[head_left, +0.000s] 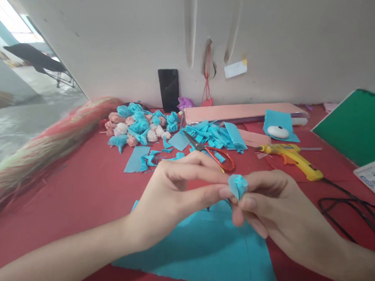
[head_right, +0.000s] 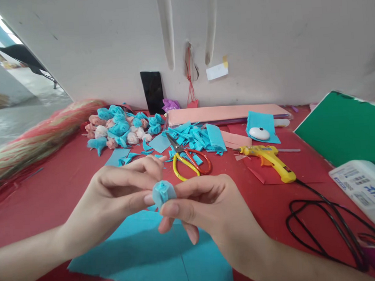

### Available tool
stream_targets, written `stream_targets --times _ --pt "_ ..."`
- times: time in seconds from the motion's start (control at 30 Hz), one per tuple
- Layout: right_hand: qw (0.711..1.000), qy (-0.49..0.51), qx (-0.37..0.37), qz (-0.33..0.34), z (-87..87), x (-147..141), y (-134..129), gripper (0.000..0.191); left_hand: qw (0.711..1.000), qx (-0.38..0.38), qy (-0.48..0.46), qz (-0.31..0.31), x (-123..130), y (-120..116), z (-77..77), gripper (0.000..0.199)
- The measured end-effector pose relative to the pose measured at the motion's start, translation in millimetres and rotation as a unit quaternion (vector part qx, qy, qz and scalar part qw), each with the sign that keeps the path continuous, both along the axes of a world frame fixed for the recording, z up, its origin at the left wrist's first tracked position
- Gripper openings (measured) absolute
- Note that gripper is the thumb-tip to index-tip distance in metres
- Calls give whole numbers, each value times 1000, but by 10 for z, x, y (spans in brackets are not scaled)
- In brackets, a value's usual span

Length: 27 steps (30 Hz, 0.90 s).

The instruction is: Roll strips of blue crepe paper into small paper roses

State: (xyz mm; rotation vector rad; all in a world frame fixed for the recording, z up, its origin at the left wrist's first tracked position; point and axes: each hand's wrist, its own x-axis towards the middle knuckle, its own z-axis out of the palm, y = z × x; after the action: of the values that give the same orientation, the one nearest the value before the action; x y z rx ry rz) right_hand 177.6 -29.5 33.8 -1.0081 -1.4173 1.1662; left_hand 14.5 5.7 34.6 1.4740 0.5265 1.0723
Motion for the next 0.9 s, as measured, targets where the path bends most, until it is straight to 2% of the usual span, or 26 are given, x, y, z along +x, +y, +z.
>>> stream_targets --times 0.17,0.27,0.4,0.5,0.6,0.7,0.8,0.9 --pt "1000 -21 13 -2 16 -15 17 29 999 -36 -12 -20 10 -1 -14 15" --pt "999 23 -32 15 -14 28 5 26 998 -49 -16 -24 17 5 -31 16" --pt "975 147 -136 97 -63 68 6 10 997 -61 -25 -27 24 10 -66 19" --pt "965 176 -160 110 -77 56 12 8 997 -67 -37 -25 27 -1 -94 18" --pt "987 114 -102 46 -68 30 -4 11 997 -58 -54 -3 48 -17 -109 17" --pt "999 15 19 -43 -44 13 -40 22 997 -41 -61 33 84 -33 -116 17" --pt "982 -72 129 -117 -23 11 -72 22 996 -20 -60 67 107 -45 -132 17" --pt "955 -140 201 -166 -9 8 -90 13 995 3 -57 86 109 -52 -153 16"
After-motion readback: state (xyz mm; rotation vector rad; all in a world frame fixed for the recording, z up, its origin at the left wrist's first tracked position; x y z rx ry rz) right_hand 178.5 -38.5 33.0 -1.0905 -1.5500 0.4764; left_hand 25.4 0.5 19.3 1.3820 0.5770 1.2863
